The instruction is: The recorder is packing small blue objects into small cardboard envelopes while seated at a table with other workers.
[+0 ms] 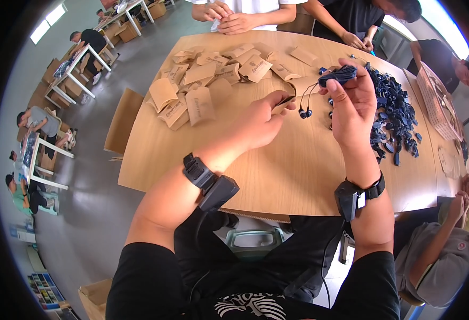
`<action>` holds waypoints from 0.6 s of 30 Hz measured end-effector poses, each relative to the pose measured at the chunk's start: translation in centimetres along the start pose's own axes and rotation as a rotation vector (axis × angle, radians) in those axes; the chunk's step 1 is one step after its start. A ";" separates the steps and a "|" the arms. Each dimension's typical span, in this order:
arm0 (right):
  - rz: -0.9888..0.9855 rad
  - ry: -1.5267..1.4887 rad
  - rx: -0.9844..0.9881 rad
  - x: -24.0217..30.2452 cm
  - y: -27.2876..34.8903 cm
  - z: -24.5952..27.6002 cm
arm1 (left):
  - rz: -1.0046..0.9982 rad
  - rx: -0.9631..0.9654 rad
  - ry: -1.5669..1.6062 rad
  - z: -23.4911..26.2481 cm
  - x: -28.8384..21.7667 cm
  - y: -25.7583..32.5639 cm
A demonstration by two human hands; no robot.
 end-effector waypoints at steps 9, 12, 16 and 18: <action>0.107 -0.233 0.025 0.6 -0.1 0.1 | -0.076 -0.019 -0.346 -0.4 -1.9 0.4; 0.124 -0.209 0.017 0.9 -0.1 0.1 | -0.090 -0.036 -0.394 -0.6 -2.0 0.3; 0.137 -0.243 0.047 0.8 0.0 -0.2 | -0.057 -0.076 -0.390 -0.4 -1.1 0.2; 0.130 -0.320 0.065 0.9 0.1 -0.4 | -0.056 -0.071 -0.370 -0.5 -0.9 0.1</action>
Point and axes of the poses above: each hand's wrist, its own y-axis away from the middle knuckle, its own z-axis out of the back of the hand, x = y × z, the point moved 4 cm from there along -y, towards the middle knuckle, and after that the axes turned 3 degrees about x, right-handed, at the moved point
